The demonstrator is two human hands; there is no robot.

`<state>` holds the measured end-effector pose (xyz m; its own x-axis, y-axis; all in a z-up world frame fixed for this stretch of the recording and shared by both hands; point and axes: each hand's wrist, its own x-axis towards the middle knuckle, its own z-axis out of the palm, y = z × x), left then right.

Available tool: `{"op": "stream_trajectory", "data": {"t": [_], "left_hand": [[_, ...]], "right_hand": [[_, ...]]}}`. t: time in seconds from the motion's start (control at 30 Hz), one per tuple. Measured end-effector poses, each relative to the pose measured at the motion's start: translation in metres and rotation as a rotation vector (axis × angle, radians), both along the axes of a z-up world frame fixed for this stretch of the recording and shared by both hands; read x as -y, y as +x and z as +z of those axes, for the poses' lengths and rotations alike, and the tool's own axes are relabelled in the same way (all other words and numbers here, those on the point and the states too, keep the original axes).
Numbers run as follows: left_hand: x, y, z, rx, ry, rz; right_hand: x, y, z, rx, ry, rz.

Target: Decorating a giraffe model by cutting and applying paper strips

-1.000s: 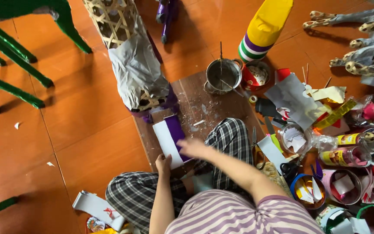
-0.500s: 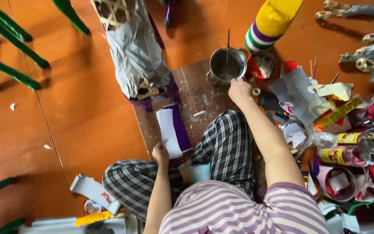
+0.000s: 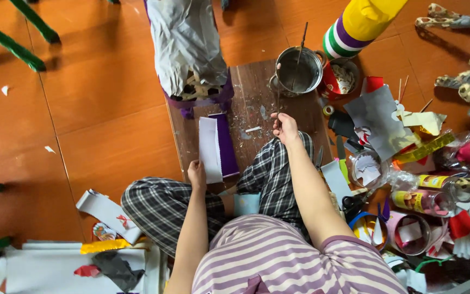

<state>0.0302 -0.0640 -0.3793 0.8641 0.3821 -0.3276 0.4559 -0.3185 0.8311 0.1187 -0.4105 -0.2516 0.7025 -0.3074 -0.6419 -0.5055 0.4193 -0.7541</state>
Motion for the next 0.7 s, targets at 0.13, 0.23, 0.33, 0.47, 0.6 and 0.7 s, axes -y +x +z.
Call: {"op": "stream_trajectory", "data": {"t": [0.13, 0.23, 0.33, 0.47, 0.6, 0.7], "left_hand": [[0.012, -0.003, 0.011, -0.093, -0.211, 0.077], [0.019, -0.001, 0.014, -0.164, -0.299, 0.105], [0.023, 0.001, 0.003, -0.146, -0.343, 0.144], [0.028, 0.0, 0.002, -0.11, -0.385, 0.207], [0.032, -0.009, -0.007, -0.164, -0.387, 0.245], [0.03, -0.014, -0.005, -0.196, -0.455, 0.258]], "right_hand": [[0.006, -0.005, -0.008, 0.042, 0.065, -0.061], [-0.012, -0.033, 0.039, 0.127, 0.084, -0.038], [-0.035, -0.079, 0.07, 0.129, 0.056, 0.073], [-0.078, -0.125, 0.064, -0.094, 0.016, 0.394], [-0.111, -0.118, -0.01, -0.017, -0.341, 0.635], [-0.151, -0.084, 0.022, 0.323, -1.122, 1.176]]}}
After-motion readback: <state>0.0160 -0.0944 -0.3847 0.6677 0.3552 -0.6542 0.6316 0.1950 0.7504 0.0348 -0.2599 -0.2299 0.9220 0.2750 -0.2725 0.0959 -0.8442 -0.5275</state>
